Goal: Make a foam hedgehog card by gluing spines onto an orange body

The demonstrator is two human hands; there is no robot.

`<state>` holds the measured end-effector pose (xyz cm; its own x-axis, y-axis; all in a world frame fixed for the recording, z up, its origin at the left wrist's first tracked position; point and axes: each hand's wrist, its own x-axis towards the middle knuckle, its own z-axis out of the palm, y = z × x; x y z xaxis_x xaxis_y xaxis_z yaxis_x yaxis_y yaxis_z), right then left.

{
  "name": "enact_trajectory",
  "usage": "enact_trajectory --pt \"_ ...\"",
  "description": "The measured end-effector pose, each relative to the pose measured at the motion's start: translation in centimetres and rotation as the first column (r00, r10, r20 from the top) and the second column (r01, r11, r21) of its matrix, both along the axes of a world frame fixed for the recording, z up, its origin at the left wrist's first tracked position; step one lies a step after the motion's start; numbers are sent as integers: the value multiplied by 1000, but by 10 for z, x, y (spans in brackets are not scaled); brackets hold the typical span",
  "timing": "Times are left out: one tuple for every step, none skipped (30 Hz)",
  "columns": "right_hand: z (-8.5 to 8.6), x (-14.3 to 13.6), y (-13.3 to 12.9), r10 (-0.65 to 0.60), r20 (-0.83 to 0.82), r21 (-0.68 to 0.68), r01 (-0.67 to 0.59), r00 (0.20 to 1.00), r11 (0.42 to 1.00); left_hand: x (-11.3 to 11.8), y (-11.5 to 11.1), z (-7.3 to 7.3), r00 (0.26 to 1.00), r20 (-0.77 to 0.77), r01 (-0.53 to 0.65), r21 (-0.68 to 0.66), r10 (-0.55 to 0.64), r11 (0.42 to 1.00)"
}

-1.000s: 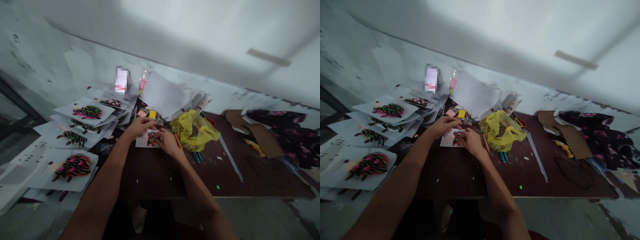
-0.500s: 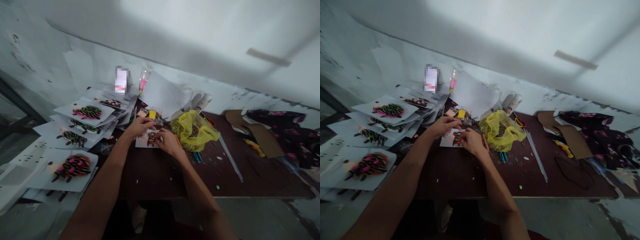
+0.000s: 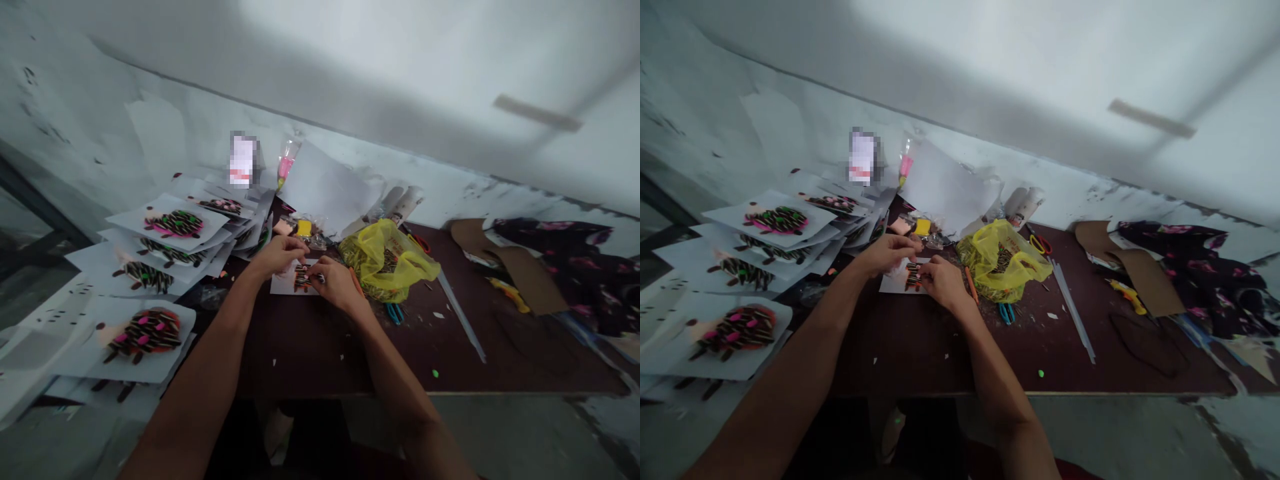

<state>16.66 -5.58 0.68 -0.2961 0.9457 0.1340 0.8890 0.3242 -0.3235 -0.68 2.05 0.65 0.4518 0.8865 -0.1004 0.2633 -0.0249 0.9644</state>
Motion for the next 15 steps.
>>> enact_trajectory --pt "-1 0 0 2 3 3 -2 1000 1000 0 2 -2 998 -60 4 35 -2 999" --pt "-1 1 1 4 5 4 -4 1000 1000 -1 3 -4 992 -128 9 83 1 996" --pt "-1 1 1 6 7 3 -6 1000 1000 -1 4 -6 980 -197 21 141 7 990" --pt "-1 1 1 6 9 2 -6 1000 1000 -1 5 -8 966 -259 39 198 14 979" --pt "-1 1 1 6 11 -1 -6 1000 1000 -1 5 -9 951 -310 65 243 14 968" --pt "0 0 1 5 12 -4 -5 1000 1000 -1 5 -10 938 -346 91 272 9 958" --pt "0 0 0 4 13 -7 -4 1000 1000 0 5 -10 930 -368 116 287 -2 951" --pt "1 0 0 2 15 -9 -2 1000 1000 0 4 -10 925 -381 137 293 -16 946" --pt "2 0 0 0 17 -11 0 1000 1000 1 3 -10 921 -388 154 292 -30 944" --pt "2 -1 0 -3 20 -12 3 1000 1000 2 3 -10 919 -393 165 288 -40 943" --pt "2 -1 -1 -4 24 -13 5 1000 1000 2 2 -10 916 -398 173 282 -49 944" --pt "3 -1 -1 -5 27 -12 5 1000 1000 3 2 -10 913 -404 180 276 -56 944" --pt "2 -1 -1 -6 28 -10 6 1000 1000 4 1 -11 910 -411 183 269 -59 945" --pt "2 -1 -1 -5 29 -8 6 1000 1000 4 1 -11 906 -418 185 263 -61 947" --pt "2 -1 -1 -5 28 -6 5 1000 1000 5 1 -12 904 -423 187 258 -63 948"
